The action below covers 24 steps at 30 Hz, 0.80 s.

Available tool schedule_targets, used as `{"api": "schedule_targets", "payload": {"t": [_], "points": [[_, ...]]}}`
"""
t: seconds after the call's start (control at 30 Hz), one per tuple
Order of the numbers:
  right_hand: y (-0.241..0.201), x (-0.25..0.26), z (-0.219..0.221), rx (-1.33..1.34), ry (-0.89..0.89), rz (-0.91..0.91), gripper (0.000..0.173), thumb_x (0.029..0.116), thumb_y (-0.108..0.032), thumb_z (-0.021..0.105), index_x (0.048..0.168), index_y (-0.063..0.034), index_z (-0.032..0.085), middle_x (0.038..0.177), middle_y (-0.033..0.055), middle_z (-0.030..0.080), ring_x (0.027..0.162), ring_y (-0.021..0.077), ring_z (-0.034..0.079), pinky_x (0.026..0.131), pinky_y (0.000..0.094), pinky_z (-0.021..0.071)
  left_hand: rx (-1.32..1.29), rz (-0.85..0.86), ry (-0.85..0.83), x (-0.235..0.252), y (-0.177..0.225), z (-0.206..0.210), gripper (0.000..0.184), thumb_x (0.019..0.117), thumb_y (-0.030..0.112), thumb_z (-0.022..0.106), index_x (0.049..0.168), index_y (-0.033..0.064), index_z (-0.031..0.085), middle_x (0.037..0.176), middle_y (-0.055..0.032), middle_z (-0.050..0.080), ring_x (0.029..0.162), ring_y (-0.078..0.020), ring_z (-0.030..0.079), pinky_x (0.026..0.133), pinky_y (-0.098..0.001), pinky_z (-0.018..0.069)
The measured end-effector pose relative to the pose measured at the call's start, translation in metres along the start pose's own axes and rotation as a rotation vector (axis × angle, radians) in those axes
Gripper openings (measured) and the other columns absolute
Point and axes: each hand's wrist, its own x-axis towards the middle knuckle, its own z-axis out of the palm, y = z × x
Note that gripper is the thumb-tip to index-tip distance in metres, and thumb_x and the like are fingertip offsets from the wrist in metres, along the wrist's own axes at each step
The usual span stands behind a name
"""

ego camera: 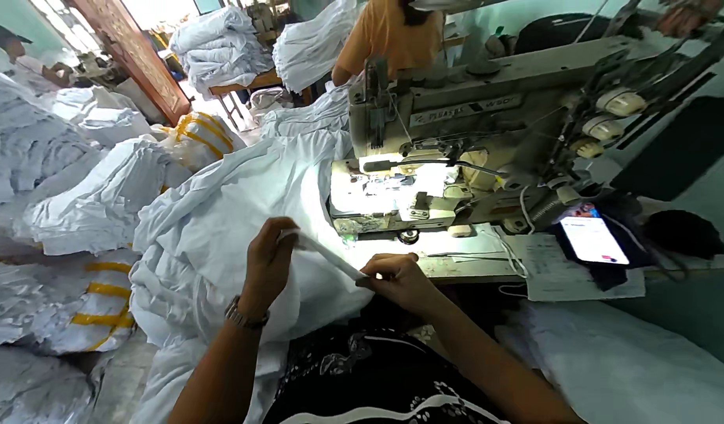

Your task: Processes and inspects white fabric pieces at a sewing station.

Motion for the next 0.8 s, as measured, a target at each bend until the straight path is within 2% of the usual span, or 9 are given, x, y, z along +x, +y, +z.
{"api": "schedule_targets", "payload": {"t": [0.03, 0.1, 0.17, 0.23, 0.3, 0.37, 0.43, 0.7, 0.8], "points": [[-0.001, 0.000, -0.003, 0.137, -0.011, 0.088, 0.014, 0.0899, -0.019, 0.077, 0.090, -0.0052, 0.075, 0.084, -0.0027, 0.071, 0.074, -0.0030, 0.061, 0.067, 0.0141, 0.0508, -0.002, -0.010, -0.018, 0.018, -0.004, 0.013, 0.016, 0.1034, 0.008, 0.051, 0.110, -0.0003, 0.063, 0.097, -0.0025, 0.066, 0.081, -0.0020, 0.062, 0.074, -0.0217, 0.0552], [0.002, -0.001, -0.011, 0.326, 0.009, 0.262, 0.010, 0.0847, -0.012, 0.081, 0.088, -0.0068, 0.074, 0.076, -0.0069, 0.070, 0.064, -0.0037, 0.059, 0.059, 0.0153, 0.0500, 0.089, 0.006, -0.108, 0.056, -0.017, 0.038, 0.017, 0.1035, 0.008, 0.053, 0.110, -0.0021, 0.066, 0.099, -0.0087, 0.067, 0.085, -0.0097, 0.064, 0.078, -0.0285, 0.0555], [0.015, -0.001, -0.020, 0.424, 0.046, 0.410, 0.005, 0.0856, -0.008, 0.079, 0.089, -0.0082, 0.076, 0.072, -0.0072, 0.070, 0.055, -0.0028, 0.056, 0.051, 0.0163, 0.0473, 0.274, -0.019, -0.291, 0.091, -0.032, 0.065, 0.018, 0.0999, 0.007, 0.060, 0.113, -0.0021, 0.069, 0.106, -0.0161, 0.070, 0.096, -0.0254, 0.069, 0.087, -0.0447, 0.0571], [0.032, -0.001, -0.028, 0.476, 0.083, 0.485, 0.002, 0.0901, -0.009, 0.074, 0.090, -0.0075, 0.075, 0.070, -0.0057, 0.068, 0.050, -0.0007, 0.051, 0.047, 0.0179, 0.0438, 0.427, -0.188, -0.486, 0.119, -0.048, 0.097, 0.026, 0.0925, 0.007, 0.065, 0.116, -0.0026, 0.069, 0.112, -0.0221, 0.071, 0.107, -0.0375, 0.069, 0.094, -0.0587, 0.0537], [0.043, 0.008, -0.033, 0.520, 0.156, 0.535, 0.005, 0.0928, -0.008, 0.070, 0.092, -0.0056, 0.074, 0.072, -0.0036, 0.068, 0.048, 0.0004, 0.049, 0.046, 0.0181, 0.0427, 0.446, -0.340, -0.535, 0.140, -0.062, 0.129, 0.025, 0.0969, 0.017, 0.066, 0.114, -0.0010, 0.070, 0.112, -0.0225, 0.071, 0.108, -0.0378, 0.068, 0.095, -0.0588, 0.0524], [0.047, 0.020, -0.035, 0.548, 0.256, 0.560, 0.002, 0.0926, -0.006, 0.070, 0.091, -0.0055, 0.071, 0.072, -0.0025, 0.067, 0.048, 0.0009, 0.049, 0.044, 0.0172, 0.0422, 0.415, -0.492, -0.574, 0.162, -0.071, 0.148, 0.033, 0.1015, 0.014, 0.060, 0.125, -0.0092, 0.061, 0.127, -0.0315, 0.062, 0.125, -0.0439, 0.059, 0.106, -0.0590, 0.0439], [0.050, 0.027, -0.034, 0.583, 0.314, 0.539, 0.004, 0.0901, -0.001, 0.071, 0.093, -0.0039, 0.071, 0.074, -0.0007, 0.068, 0.048, 0.0021, 0.051, 0.044, 0.0175, 0.0433, 0.428, -0.588, -0.557, 0.173, -0.084, 0.160, 0.035, 0.1006, 0.012, 0.060, 0.127, -0.0113, 0.059, 0.131, -0.0337, 0.060, 0.128, -0.0458, 0.057, 0.107, -0.0596, 0.0434], [0.052, 0.013, -0.020, 0.595, 0.369, 0.527, 0.008, 0.0889, -0.002, 0.073, 0.097, -0.0029, 0.071, 0.072, -0.0001, 0.067, 0.049, 0.0025, 0.050, 0.045, 0.0182, 0.0423, 0.436, -0.446, -0.495, 0.164, -0.080, 0.156, 0.035, 0.1000, 0.018, 0.062, 0.119, -0.0108, 0.063, 0.123, -0.0309, 0.065, 0.123, -0.0417, 0.060, 0.106, -0.0549, 0.0442], [0.059, 0.008, -0.014, 0.583, 0.373, 0.509, 0.004, 0.0911, -0.006, 0.071, 0.095, -0.0048, 0.071, 0.071, -0.0019, 0.065, 0.049, 0.0018, 0.049, 0.045, 0.0182, 0.0421, 0.347, -0.598, -0.547, 0.181, -0.078, 0.153, 0.040, 0.1017, 0.013, 0.061, 0.135, -0.0081, 0.055, 0.132, -0.0299, 0.061, 0.126, -0.0416, 0.058, 0.108, -0.0560, 0.0441]]}}
